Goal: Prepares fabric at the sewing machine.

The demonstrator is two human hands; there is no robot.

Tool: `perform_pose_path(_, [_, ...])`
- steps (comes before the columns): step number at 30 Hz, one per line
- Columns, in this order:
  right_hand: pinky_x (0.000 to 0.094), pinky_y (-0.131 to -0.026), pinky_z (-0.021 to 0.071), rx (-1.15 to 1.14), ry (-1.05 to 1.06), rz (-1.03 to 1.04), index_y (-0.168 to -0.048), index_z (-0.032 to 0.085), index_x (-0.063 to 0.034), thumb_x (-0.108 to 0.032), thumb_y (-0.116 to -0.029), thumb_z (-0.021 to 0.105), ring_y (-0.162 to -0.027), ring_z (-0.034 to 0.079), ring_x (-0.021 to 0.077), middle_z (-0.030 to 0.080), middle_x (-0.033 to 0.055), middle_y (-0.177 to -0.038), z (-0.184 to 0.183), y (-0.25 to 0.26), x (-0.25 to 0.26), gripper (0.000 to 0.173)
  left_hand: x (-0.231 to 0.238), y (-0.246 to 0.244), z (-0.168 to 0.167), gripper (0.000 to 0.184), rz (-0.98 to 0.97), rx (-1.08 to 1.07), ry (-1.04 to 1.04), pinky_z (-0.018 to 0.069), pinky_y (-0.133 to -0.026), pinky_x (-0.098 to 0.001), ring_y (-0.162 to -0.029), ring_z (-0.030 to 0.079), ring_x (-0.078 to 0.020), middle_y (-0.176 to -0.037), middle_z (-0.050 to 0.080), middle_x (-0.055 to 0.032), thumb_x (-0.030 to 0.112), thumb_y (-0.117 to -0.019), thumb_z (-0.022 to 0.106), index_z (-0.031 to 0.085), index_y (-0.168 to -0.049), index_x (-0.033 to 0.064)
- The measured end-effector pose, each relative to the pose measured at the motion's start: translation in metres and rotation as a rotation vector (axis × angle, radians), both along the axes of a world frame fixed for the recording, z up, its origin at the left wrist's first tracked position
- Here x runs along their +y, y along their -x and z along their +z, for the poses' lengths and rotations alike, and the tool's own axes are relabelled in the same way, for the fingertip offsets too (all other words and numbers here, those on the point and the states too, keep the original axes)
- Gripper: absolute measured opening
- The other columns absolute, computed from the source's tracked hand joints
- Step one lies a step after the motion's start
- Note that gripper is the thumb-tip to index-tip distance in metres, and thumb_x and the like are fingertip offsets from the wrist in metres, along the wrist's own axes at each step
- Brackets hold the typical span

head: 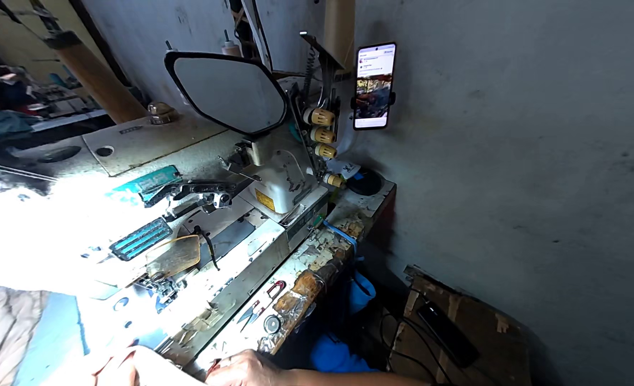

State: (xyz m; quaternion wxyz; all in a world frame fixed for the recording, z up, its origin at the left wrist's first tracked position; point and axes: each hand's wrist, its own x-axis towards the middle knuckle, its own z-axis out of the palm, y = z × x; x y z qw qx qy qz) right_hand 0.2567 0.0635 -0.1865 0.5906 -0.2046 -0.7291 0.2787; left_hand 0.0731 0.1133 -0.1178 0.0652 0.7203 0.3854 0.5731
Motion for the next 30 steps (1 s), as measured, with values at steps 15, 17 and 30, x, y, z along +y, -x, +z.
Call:
perform_pose_path(15, [0.0333,-0.063,0.0497,0.001,-0.001,0.003,-0.073,0.063,0.0097,-0.007,-0.0986,0.055,-0.065,0.062,0.0228,0.061,0.0176,-0.066,0.0,0.0,0.0,0.032,0.007,0.01,-0.014,0.018,0.026,-0.036,0.0,0.056,-0.076,-0.0237,-0.083,0.067,-0.0041,-0.089,0.07,-0.0061,0.004,-0.0994,0.056,0.065,-0.087,-0.0052])
perform_pose_path(17, [0.0334,-0.063,0.0495,0.005,-0.004,0.005,-0.073,0.063,0.0098,-0.006,-0.0986,0.054,-0.065,0.062,0.023,0.06,0.0176,-0.066,0.0,0.0,0.0,0.032,0.007,0.011,-0.014,0.017,0.025,-0.033,-0.001,0.0569,-0.077,-0.0232,-0.084,0.067,-0.0027,-0.09,0.07,-0.0042,0.005,-0.0999,0.056,0.065,-0.088,-0.0037])
perform_pose_path(30, [0.0334,-0.064,0.0501,0.007,-0.004,0.003,-0.073,0.063,0.0099,-0.007,-0.0988,0.055,-0.065,0.062,0.0229,0.061,0.0178,-0.066,0.001,0.0,0.0,0.032,0.002,0.003,-0.003,0.017,0.015,0.0,0.001,0.0529,-0.078,-0.0203,-0.082,0.063,-0.0026,-0.087,0.067,-0.0073,0.002,-0.0986,0.054,0.062,-0.09,-0.0106])
